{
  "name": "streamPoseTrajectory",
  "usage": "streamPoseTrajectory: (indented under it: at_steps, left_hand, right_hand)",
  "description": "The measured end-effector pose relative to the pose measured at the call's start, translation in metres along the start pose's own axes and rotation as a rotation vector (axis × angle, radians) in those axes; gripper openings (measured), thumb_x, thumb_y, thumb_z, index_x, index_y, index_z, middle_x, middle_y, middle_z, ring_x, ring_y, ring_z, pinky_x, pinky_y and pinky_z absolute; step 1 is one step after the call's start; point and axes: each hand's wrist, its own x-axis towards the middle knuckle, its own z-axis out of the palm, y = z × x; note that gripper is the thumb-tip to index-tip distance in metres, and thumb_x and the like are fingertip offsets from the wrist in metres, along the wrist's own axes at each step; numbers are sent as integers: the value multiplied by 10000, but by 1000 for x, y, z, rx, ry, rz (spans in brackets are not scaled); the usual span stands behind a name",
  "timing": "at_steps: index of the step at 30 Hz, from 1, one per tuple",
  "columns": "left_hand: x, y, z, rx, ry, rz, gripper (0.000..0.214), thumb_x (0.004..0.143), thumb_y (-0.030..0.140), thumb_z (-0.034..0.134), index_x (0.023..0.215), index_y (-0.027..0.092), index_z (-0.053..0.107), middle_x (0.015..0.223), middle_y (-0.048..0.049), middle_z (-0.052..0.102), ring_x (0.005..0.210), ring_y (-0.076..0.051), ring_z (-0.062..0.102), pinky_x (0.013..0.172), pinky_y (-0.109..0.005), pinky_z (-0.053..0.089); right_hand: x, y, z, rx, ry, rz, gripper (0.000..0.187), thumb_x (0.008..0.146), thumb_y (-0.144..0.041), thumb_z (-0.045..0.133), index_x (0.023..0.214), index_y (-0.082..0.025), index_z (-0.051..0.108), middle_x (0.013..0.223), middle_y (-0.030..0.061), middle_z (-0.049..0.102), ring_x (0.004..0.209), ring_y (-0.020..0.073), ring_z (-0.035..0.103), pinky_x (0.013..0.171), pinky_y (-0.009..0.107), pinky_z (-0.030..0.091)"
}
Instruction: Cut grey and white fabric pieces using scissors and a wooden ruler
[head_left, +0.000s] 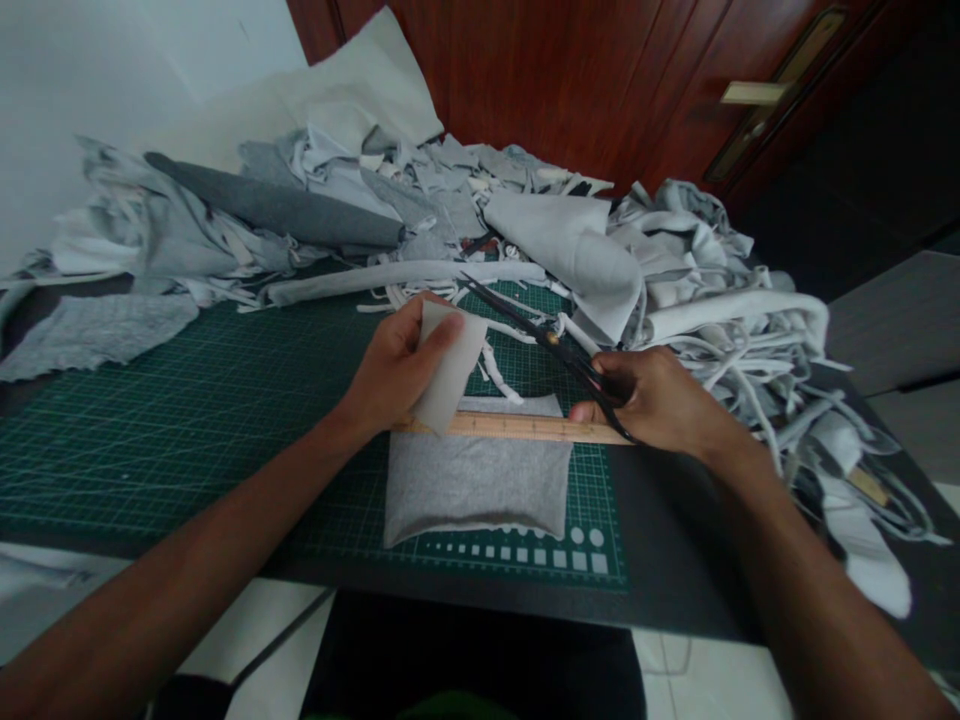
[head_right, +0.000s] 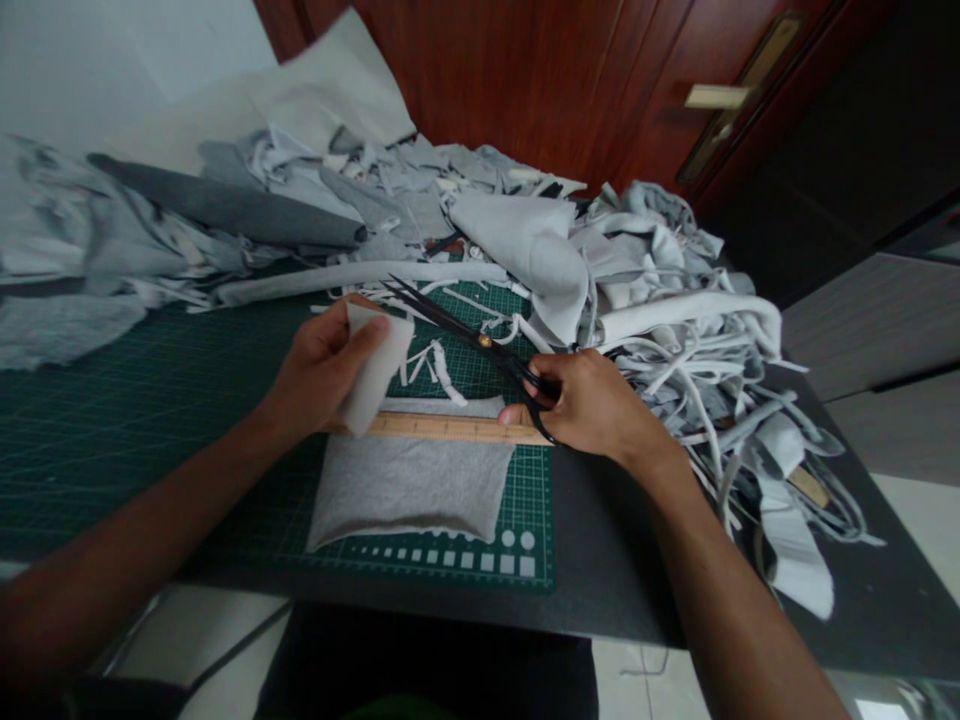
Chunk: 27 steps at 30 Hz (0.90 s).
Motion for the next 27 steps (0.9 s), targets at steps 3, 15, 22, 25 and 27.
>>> streamPoseTrajectory:
  at_steps: [3,15,22,25,27]
  left_hand:
    - [0,0,1,-30,26,-18,316,923,526,687,877,231,584,704,18,604,569,-134,546,468,-234,384]
    - [7,-11,2,-364,205,-151,313,917,494,716,992,216,593,889,-14,689,768,-157,668,617,-245,554]
    - [-3,-4,8,-373,80,-308,460,912,658,656,1048,249,494,670,88,579,331,-55,408,267,-150,249]
    - [-4,0,7,-403,88,-306,480,867,634,727,1005,237,496,631,114,517,320,-20,314,280,-129,179]
    - [-3,4,6,-457,77,-307,503,805,582,814,985,224,510,634,114,514,350,-9,313,314,-123,209]
  right_hand:
    - [1,1,0,-7,-21,-4,607,776,-802,670,740,-204,573,606,-17,533,543,143,469,537,277,309]
    - [4,-18,26,384,115,-61,586,873,-797,593,857,-218,507,741,-13,531,660,155,483,604,288,369]
    - [-3,-44,40,490,-29,-97,560,908,-786,551,970,-233,479,862,4,519,745,177,498,659,309,410]
    - [-3,-48,47,450,-49,-101,520,913,-737,587,994,-237,471,897,13,522,793,197,516,716,334,433]
    - [-2,-48,49,458,-49,-119,508,935,-734,550,1013,-238,475,925,22,516,833,210,532,755,349,456]
